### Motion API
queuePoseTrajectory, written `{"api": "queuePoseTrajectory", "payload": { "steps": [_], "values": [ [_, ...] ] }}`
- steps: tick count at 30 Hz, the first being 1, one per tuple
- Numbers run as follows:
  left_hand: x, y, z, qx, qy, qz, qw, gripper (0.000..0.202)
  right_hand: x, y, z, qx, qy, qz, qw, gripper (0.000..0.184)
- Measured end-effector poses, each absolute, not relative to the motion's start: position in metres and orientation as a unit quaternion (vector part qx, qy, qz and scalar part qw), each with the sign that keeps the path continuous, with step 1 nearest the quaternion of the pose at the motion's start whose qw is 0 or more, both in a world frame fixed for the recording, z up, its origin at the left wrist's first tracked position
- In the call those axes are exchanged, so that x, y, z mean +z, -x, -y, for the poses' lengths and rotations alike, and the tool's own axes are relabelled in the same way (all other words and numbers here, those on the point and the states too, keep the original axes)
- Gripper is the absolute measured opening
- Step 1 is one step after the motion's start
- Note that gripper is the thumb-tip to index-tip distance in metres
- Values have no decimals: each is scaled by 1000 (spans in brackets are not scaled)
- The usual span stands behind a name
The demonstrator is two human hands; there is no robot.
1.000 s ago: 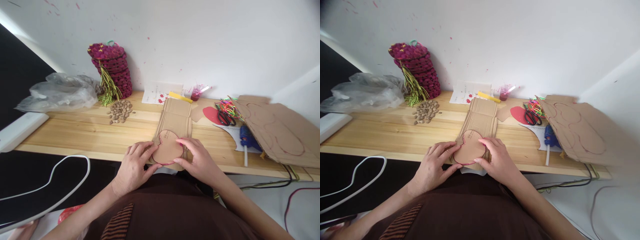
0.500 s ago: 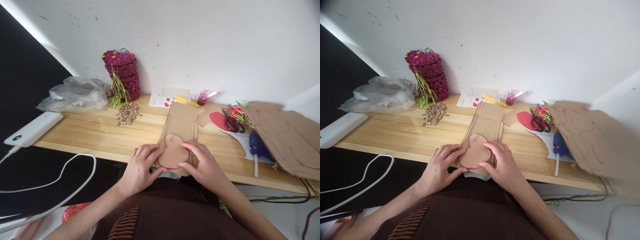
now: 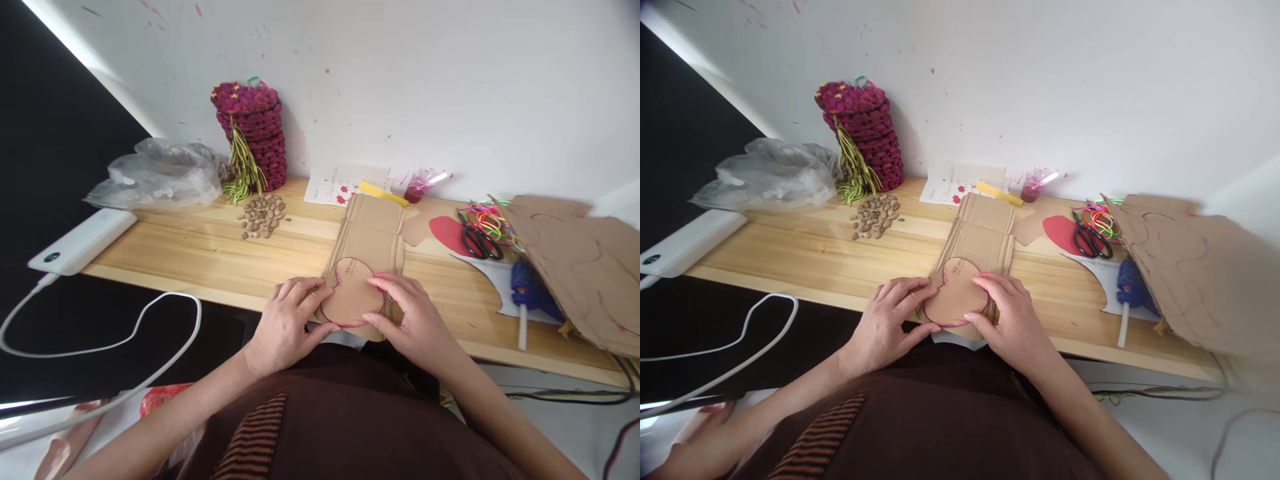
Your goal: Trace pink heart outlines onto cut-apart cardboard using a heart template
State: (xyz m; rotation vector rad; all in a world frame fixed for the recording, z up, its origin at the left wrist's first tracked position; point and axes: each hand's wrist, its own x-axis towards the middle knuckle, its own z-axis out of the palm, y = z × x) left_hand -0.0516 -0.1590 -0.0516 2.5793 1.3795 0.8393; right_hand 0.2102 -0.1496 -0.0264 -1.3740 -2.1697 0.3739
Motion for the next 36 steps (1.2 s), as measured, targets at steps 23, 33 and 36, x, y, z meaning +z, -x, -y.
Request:
{"api": "queuePoseTrajectory", "payload": {
  "steps": [23, 33, 36],
  "values": [
    [-45, 58, 161, 384, -821, -402, 130, 52, -26, -210, 149, 136, 514, 811, 245, 43],
    [-33, 60, 153, 460, -779, -410, 118, 39, -26, -210, 149, 136, 509, 812, 251, 42],
    [-29, 58, 150, 436, -811, -364, 143, 10, -26, -210, 149, 138, 509, 813, 246, 41]
  ]
}}
